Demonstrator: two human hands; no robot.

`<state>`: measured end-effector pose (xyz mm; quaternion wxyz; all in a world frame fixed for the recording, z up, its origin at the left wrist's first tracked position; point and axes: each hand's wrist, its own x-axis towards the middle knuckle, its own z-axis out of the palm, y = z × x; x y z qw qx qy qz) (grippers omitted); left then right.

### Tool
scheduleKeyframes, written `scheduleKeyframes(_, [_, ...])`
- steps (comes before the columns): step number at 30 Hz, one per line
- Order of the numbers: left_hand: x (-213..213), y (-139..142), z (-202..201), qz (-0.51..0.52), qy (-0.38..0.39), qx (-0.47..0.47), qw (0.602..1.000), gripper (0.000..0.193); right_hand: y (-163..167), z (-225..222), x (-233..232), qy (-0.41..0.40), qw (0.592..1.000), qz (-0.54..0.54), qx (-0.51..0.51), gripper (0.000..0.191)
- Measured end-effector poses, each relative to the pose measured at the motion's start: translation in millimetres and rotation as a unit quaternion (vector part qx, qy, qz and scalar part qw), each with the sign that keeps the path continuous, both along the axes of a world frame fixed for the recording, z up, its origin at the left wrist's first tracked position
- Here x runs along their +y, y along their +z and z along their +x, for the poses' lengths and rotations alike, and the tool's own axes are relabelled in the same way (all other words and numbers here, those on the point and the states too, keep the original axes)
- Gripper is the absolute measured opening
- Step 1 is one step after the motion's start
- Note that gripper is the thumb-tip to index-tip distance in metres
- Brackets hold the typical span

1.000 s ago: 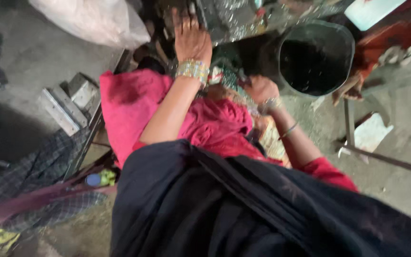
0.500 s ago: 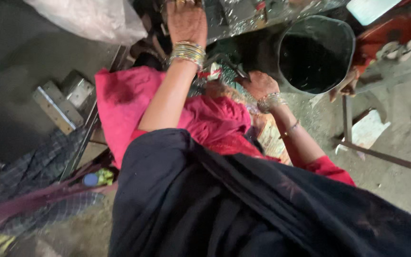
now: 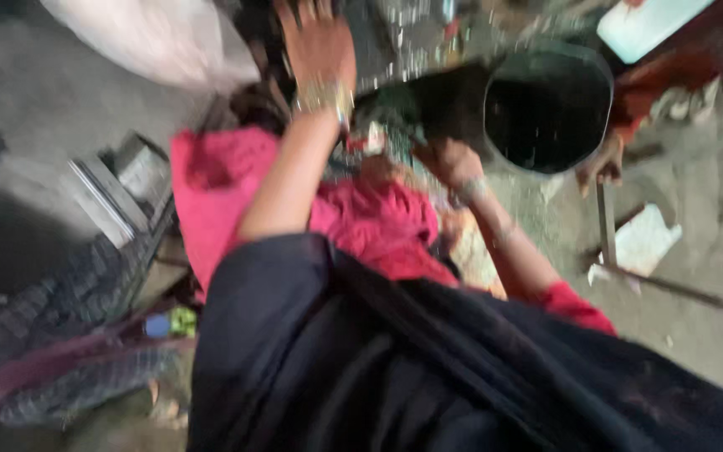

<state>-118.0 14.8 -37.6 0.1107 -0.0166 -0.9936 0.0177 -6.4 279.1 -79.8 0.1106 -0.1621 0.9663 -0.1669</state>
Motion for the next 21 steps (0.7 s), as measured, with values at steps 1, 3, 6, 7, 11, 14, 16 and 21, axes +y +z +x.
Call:
scheduleKeyframes(1, [2.0, 2.6, 6.0, -0.042, 0.001, -0.038, 0.998, 0.025, 16.5, -5.1, -6.5, -0.031, 0.999, 0.031, 0.007, 0.045])
scheduleKeyframes(3, [6.0, 6.0, 9.4, 0.017, -0.012, -0.022, 1.000, 0.029, 53.9, -8.5, -17.4, -0.046, 0.997, 0.041, 0.048, 0.046])
scheduleKeyframes(6, [9.9, 6.2, -2.8, 0.091, 0.011, 0.026, 0.995, 0.031, 104.3, -21.9, -30.8, -0.025, 0.987, 0.001, 0.157, 0.041])
scheduleKeyframes(7, [9.1, 4.9, -6.8, 0.111, 0.028, 0.050, 0.992, 0.032, 115.7, -28.0, -35.4, -0.027, 0.984, 0.004, 0.175, 0.041])
scheduleKeyframes(11, [-12.6, 3.1, 9.7, 0.150, 0.053, 0.103, 0.982, 0.033, 130.6, -36.8, -44.0, 0.018, 0.960, 0.036, 0.279, 0.041])
scheduleKeyframes(14, [-62.5, 10.6, 71.3, 0.221, 0.075, 0.028, 0.972, 0.037, 123.7, -37.2, -40.9, 0.036, 0.956, 0.031, 0.289, 0.036])
scheduleKeyframes(16, [-115.4, 20.4, 121.1, 0.303, 0.128, -0.011, 0.944, 0.033, 118.8, -37.6, -36.6, 0.031, 0.953, 0.070, 0.295, 0.034])
scheduleKeyframes(21, [-249.2, 21.6, 226.1, 0.096, 0.352, 0.103, 0.925, 0.048, 114.2, -41.7, -29.6, 0.007, 0.960, 0.107, 0.258, 0.029])
